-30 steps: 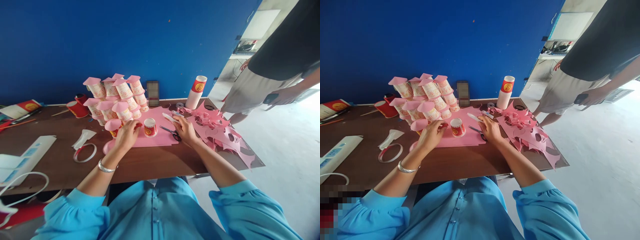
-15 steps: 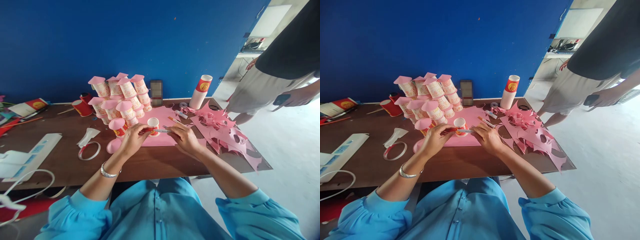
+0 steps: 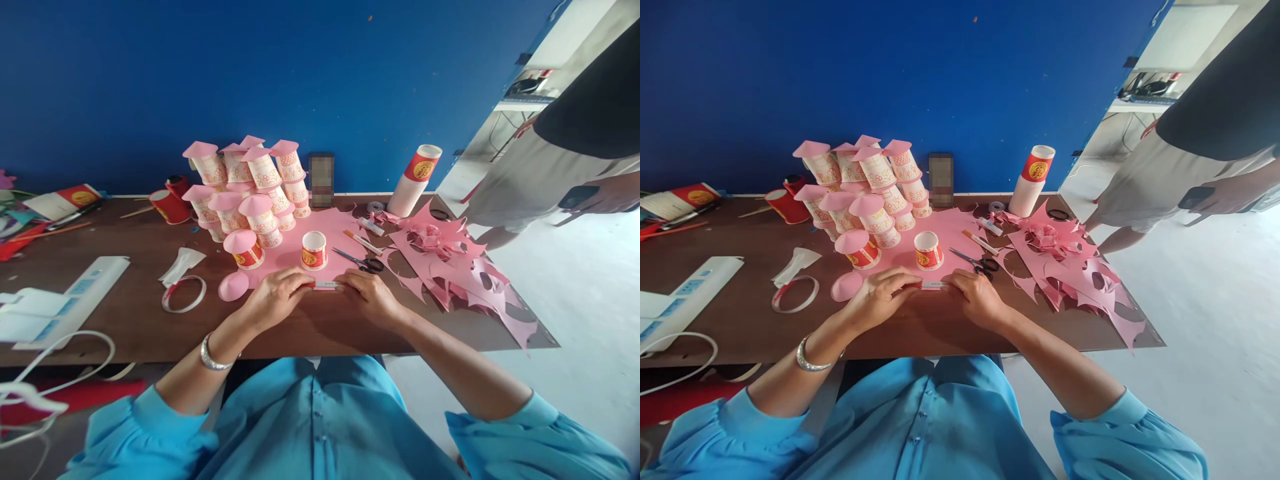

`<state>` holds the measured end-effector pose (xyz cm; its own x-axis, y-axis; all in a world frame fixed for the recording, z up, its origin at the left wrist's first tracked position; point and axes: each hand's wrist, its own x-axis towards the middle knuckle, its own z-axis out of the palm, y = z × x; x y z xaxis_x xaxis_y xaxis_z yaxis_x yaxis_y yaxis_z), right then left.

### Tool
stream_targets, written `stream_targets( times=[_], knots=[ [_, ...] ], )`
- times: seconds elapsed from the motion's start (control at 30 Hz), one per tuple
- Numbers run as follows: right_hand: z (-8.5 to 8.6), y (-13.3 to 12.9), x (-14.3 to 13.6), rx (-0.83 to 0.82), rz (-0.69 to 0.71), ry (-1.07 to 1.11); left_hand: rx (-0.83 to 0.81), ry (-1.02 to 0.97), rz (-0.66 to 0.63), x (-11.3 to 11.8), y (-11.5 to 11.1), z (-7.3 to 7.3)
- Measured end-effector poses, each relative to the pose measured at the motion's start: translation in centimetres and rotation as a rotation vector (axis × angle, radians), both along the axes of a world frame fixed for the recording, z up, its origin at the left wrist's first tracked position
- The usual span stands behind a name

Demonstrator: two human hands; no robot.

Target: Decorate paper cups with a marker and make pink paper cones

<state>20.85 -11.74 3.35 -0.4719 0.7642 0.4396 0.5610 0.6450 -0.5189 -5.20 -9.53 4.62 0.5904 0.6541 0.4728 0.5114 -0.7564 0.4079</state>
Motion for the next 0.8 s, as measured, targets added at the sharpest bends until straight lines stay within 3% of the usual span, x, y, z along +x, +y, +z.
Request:
stream_targets(
  times=[0.13,0.3,0.43,0.63,0.8],
  knots=[
    [0.1,0.0,0.9,-0.024,-0.024,0.027,0.025,0.03,0.029,-0.5,-0.7,-0.4],
    [-0.5,3.3,6.1,0.102,-0.464,-0.042,0.081,0.111,0.257,-3.3,-2.0,-1.1],
    [-2.0,6.6,9.7,0.076,-0.66,-0.22,0.127,0.187,0.398,-6.6,-3.2,-2.0],
    [-3.6,8.0,9.5,0.051,-0.658,-0.472,0.186,0.216,0.63,-10.4,-4.7,-2.6],
    [-2.6,7.6,8.7,0.208,-0.611,-0.5,0.138,0.264,0.693,-11.8,-4.2,-3.2]
  ],
)
